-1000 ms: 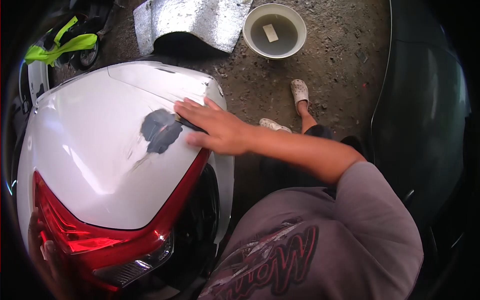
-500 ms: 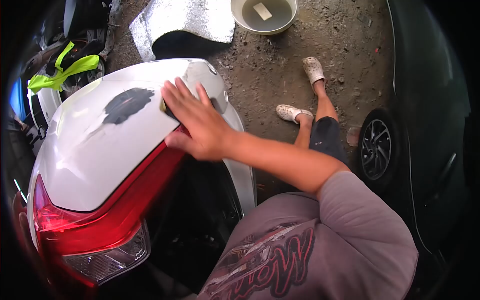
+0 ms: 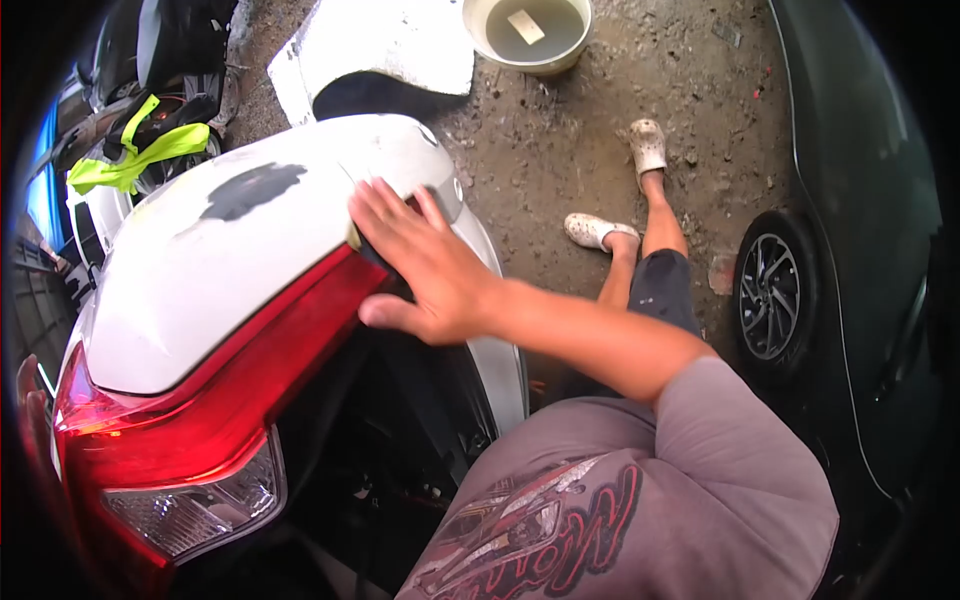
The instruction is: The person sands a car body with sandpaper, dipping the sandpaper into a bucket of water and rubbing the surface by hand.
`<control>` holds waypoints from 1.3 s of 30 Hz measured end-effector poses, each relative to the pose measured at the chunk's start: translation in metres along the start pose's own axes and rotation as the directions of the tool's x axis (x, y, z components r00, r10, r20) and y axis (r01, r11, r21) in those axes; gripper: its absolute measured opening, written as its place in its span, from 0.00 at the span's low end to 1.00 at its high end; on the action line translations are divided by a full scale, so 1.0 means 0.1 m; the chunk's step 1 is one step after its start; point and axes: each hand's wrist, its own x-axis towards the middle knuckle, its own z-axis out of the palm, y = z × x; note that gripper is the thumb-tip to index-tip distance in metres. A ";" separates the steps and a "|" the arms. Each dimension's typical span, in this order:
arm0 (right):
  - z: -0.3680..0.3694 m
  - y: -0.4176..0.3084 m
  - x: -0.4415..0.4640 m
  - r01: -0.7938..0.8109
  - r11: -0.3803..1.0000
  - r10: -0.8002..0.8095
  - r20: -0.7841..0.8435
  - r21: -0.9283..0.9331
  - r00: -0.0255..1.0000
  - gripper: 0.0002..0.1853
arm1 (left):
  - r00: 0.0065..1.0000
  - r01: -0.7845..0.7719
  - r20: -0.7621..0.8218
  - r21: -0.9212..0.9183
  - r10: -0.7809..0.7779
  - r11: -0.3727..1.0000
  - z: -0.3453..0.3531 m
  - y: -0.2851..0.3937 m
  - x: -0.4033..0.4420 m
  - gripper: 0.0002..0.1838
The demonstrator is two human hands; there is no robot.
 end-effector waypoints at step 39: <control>0.01 -0.15 0.06 -0.031 0.999 0.030 0.040 0.027 0.999 0.61 | 0.998 0.054 0.029 -0.009 -0.053 0.999 -0.03 -0.07 0.12 0.32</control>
